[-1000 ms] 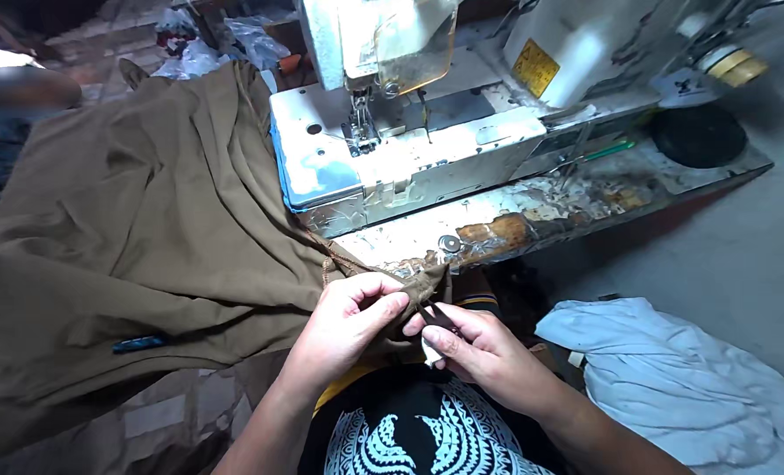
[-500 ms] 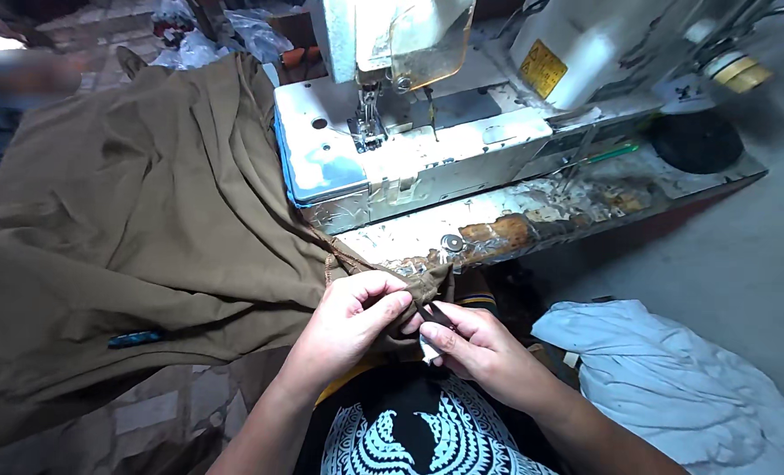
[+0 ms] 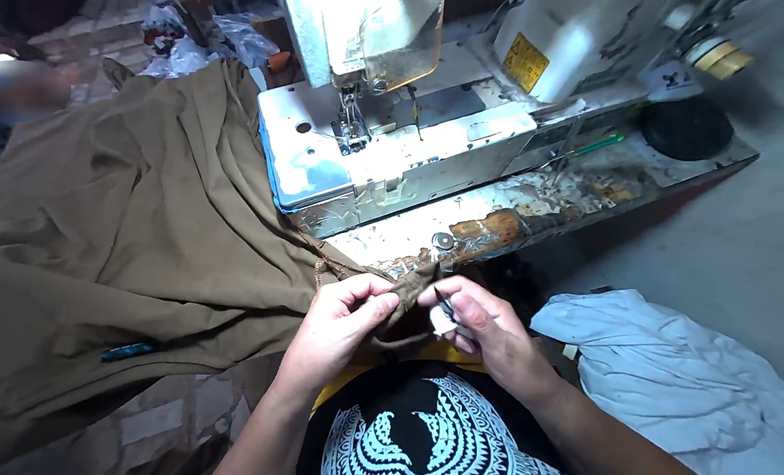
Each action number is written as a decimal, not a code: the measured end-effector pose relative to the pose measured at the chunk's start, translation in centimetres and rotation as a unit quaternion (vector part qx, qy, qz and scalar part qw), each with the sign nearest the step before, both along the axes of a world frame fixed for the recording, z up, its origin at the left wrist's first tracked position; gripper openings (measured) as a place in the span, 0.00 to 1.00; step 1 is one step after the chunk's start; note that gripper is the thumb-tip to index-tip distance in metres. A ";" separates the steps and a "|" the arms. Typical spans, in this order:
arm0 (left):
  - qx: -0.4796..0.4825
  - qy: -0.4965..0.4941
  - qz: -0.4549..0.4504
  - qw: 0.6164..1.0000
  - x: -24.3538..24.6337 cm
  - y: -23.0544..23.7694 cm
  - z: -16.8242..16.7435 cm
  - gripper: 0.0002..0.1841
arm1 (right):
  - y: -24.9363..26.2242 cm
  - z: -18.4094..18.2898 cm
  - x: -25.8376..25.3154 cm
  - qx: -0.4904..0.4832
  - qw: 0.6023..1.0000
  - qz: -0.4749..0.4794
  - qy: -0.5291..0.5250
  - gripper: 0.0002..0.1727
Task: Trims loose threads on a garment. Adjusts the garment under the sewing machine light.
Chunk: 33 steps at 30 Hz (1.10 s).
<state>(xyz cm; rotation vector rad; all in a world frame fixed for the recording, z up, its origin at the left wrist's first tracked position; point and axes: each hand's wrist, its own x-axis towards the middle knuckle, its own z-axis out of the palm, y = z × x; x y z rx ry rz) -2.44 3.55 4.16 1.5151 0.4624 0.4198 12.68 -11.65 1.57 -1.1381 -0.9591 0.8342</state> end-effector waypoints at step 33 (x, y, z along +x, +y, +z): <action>-0.077 -0.019 0.020 0.997 0.2 -0.5 0.0 0.09 | 0.3 -0.4 -0.9 -0.061 0.980 -0.021 -0.189 0.17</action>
